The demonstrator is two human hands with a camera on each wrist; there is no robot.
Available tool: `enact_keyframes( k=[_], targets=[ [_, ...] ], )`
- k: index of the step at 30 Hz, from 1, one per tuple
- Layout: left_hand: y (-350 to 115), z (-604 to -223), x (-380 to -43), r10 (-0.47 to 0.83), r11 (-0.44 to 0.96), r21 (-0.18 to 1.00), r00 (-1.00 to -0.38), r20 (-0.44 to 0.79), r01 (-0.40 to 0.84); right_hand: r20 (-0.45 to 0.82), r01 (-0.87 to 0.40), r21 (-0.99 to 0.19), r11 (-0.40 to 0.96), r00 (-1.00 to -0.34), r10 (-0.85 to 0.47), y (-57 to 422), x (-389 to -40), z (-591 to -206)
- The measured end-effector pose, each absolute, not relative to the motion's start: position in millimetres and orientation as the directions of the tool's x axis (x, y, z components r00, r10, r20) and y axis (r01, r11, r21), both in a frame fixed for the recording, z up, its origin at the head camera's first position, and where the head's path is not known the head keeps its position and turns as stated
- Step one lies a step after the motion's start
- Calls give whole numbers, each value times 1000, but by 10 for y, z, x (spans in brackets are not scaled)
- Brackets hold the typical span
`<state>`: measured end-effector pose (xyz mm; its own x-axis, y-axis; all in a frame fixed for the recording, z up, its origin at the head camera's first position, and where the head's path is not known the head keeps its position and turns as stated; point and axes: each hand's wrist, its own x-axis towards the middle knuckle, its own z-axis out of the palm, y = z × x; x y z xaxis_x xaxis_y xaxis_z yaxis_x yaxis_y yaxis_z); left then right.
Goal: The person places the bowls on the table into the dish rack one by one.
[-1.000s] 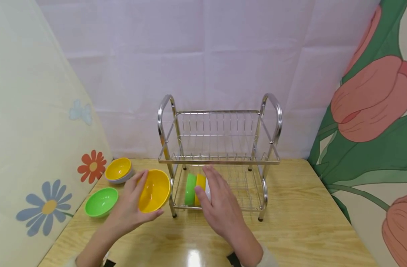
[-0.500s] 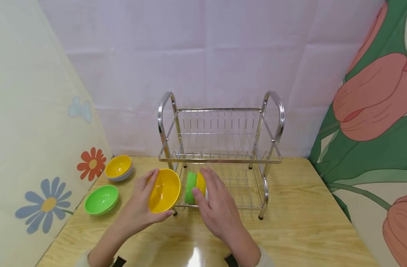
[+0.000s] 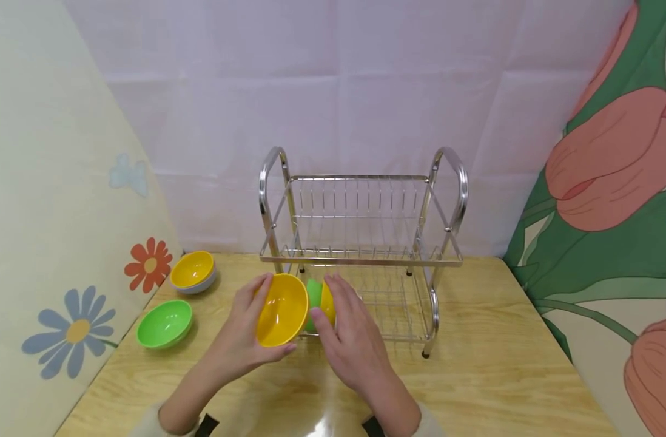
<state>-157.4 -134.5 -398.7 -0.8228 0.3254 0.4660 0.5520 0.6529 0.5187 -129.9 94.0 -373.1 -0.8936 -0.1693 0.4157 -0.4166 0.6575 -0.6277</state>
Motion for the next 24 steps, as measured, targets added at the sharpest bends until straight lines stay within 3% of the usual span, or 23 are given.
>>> enact_keyframes(
  k=[24],
  targets=[
    [-1130, -4024, -1539, 330, 576, 577, -810, 485, 579, 459, -463, -598, 654, -867, -194, 890, -1279, -3760]
  ],
)
